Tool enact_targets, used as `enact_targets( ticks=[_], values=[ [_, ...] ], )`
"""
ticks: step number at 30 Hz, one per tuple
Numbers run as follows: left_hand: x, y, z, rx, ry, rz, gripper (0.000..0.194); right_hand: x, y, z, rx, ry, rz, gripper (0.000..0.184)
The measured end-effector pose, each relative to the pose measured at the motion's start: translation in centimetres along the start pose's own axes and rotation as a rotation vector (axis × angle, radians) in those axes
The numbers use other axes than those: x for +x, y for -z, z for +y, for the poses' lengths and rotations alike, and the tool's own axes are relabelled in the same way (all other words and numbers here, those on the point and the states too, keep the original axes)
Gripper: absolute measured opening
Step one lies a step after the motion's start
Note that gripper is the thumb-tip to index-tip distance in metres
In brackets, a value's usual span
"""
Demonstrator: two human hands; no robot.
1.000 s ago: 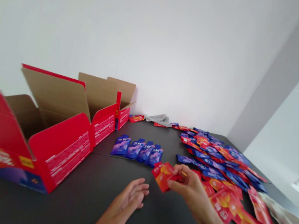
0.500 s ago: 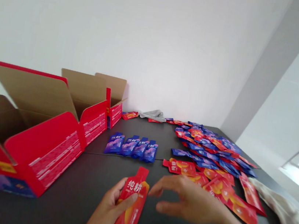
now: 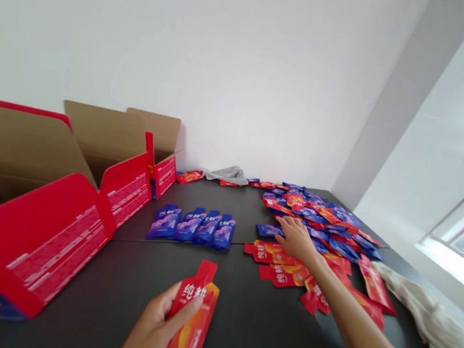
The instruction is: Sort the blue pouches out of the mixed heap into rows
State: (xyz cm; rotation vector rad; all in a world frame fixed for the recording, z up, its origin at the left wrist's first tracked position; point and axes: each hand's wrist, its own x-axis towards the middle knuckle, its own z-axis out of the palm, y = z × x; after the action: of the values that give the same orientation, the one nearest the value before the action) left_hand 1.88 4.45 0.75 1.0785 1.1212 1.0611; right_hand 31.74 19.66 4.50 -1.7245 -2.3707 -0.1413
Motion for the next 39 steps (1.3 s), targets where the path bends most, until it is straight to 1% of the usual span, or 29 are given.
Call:
enact_targets(
  ticks=[3,5,7,9,12,14,16,17,18,19,20,21,22,23,25,27,28,29,31,32,33,35,36,37,39],
  values=[
    [0.1,-0.1,-0.1,0.022,-0.019,0.028,0.051,0.5,-0.7,0.5,-0.058,0.028,-0.009,0.040],
    [0.2,-0.2,-0.3,0.052,-0.048,0.071,0.052,0.6,-1.1,0.6,-0.057,0.015,0.021,0.033],
    [0.3,-0.2,-0.7,0.102,-0.096,0.106,0.053,0.6,-0.9,0.6,-0.054,0.009,0.054,0.030],
    [0.4,-0.1,-1.1,0.161,-0.163,0.117,0.058,0.3,0.0,0.6,-0.017,0.037,0.109,0.027],
    [0.5,0.1,-1.0,0.265,-0.298,0.117,0.063,-0.7,2.6,-0.3,0.163,0.167,0.228,0.022],
    [0.3,0.3,-0.4,0.356,-0.408,0.169,0.055,-2.0,4.7,-2.0,0.335,0.285,0.291,0.023],
    [0.0,0.3,0.6,0.392,-0.458,0.218,0.042,-3.9,6.4,-4.8,0.478,0.388,0.328,0.027],
    [-0.3,0.2,1.0,0.344,-0.428,0.194,0.039,-5.0,6.9,-6.5,0.530,0.423,0.346,0.030],
    [-0.6,0.1,1.3,0.254,-0.363,0.124,0.040,-6.1,7.0,-8.3,0.565,0.438,0.356,0.030],
    [-0.9,0.0,1.5,0.130,-0.279,0.027,0.044,-7.2,6.8,-10.0,0.603,0.461,0.370,0.029],
    [-1.2,-0.2,1.6,-0.001,-0.192,-0.064,0.048,-8.3,6.4,-11.7,0.633,0.489,0.357,0.029],
    [-1.5,-0.4,1.4,-0.102,-0.110,-0.117,0.050,-9.2,5.7,-13.1,0.660,0.524,0.342,0.029],
    [-1.8,-0.5,1.2,-0.171,-0.042,-0.123,0.050,-9.9,5.0,-14.3,0.687,0.558,0.326,0.029],
    [-2.1,-0.6,1.0,-0.204,0.008,-0.087,0.048,-10.5,4.2,-15.3,0.713,0.577,0.301,0.029],
    [-2.4,-0.8,0.7,-0.183,0.045,0.044,0.044,-11.0,3.1,-16.2,0.748,0.580,0.259,0.032],
    [-2.5,-0.9,0.9,-0.107,0.001,0.138,0.042,-11.0,2.8,-16.3,0.786,0.570,0.198,0.034],
    [-2.5,-0.9,1.2,-0.054,-0.035,0.156,0.041,-10.9,3.0,-16.2,0.829,0.547,0.177,0.034],
    [-2.4,-1.0,1.5,0.005,-0.072,0.161,0.040,-10.8,3.2,-16.0,0.886,0.507,0.170,0.032],
    [-2.5,-1.1,2.0,0.118,-0.130,0.139,0.040,-10.5,3.5,-15.8,1.029,0.375,0.139,0.021],
    [-2.6,-1.2,2.1,0.163,-0.150,0.132,0.041,-10.4,3.5,-15.8,1.092,0.310,0.091,0.015],
    [-2.7,-1.2,2.2,0.203,-0.169,0.131,0.041,-10.4,3.3,-15.9,1.141,0.268,0.012,0.013],
    [-2.9,-1.3,2.1,0.259,-0.197,0.140,0.042,-10.3,2.7,-16.1,1.220,0.256,-0.215,0.028],
    [-3.0,-1.3,2.0,0.276,-0.202,0.143,0.042,-10.3,2.4,-16.1,1.249,0.263,-0.302,0.037],
    [-3.1,-1.4,2.0,0.285,-0.205,0.145,0.043,-10.3,2.1,-16.1,1.272,0.274,-0.355,0.043],
    [-3.3,-1.4,1.9,0.291,-0.201,0.123,0.043,-10.2,2.0,-16.0,1.315,0.302,-0.394,0.047]
  ],
)
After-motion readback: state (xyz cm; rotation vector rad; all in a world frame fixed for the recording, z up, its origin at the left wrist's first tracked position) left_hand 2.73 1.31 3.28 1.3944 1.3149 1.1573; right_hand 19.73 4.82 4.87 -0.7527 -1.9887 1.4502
